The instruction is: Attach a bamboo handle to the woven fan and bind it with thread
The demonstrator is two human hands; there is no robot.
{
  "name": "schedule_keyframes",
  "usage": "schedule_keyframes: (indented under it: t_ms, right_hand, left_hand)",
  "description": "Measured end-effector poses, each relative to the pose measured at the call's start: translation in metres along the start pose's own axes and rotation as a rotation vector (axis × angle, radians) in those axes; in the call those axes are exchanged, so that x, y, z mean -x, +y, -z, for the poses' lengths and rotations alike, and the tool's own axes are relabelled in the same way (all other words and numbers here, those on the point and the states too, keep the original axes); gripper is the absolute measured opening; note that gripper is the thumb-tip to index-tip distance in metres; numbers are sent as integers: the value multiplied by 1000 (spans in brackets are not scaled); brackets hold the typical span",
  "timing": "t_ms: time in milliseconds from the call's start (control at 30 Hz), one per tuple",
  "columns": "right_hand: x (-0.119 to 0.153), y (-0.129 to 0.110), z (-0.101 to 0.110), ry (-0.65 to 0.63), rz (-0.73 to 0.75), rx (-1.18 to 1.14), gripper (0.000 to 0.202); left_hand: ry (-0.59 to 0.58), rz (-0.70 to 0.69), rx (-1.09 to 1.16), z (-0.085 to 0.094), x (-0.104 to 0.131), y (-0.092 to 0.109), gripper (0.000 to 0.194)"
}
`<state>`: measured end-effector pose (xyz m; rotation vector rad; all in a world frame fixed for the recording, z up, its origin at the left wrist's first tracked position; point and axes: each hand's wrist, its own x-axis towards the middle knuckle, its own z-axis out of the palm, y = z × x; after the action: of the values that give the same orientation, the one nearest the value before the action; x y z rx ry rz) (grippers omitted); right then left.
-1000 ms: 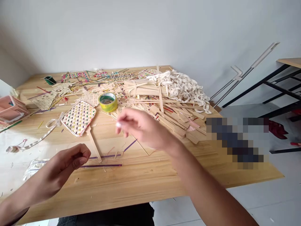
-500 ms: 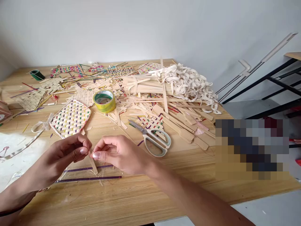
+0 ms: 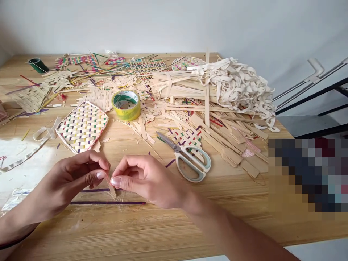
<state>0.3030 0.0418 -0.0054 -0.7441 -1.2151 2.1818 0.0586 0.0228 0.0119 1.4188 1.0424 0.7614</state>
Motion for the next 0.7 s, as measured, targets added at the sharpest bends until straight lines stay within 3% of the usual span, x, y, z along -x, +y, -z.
schedule_keyframes:
  t_ms: [167, 467, 633, 700]
  right_hand:
    - [-1, 2, 0, 3, -13, 24, 32]
    - [-1, 3, -1, 11, -20, 30, 31]
    - [0, 1, 0, 30, -8, 54, 29]
    - [1, 1, 0, 31, -6, 50, 28]
  left_hand:
    - [-2, -8, 54, -1, 1, 0, 28]
    - [10, -46, 21, -6, -1, 6, 32]
    - [106, -244, -293, -1, 1, 3, 8]
    - [108, -334, -407, 0, 2, 4, 14]
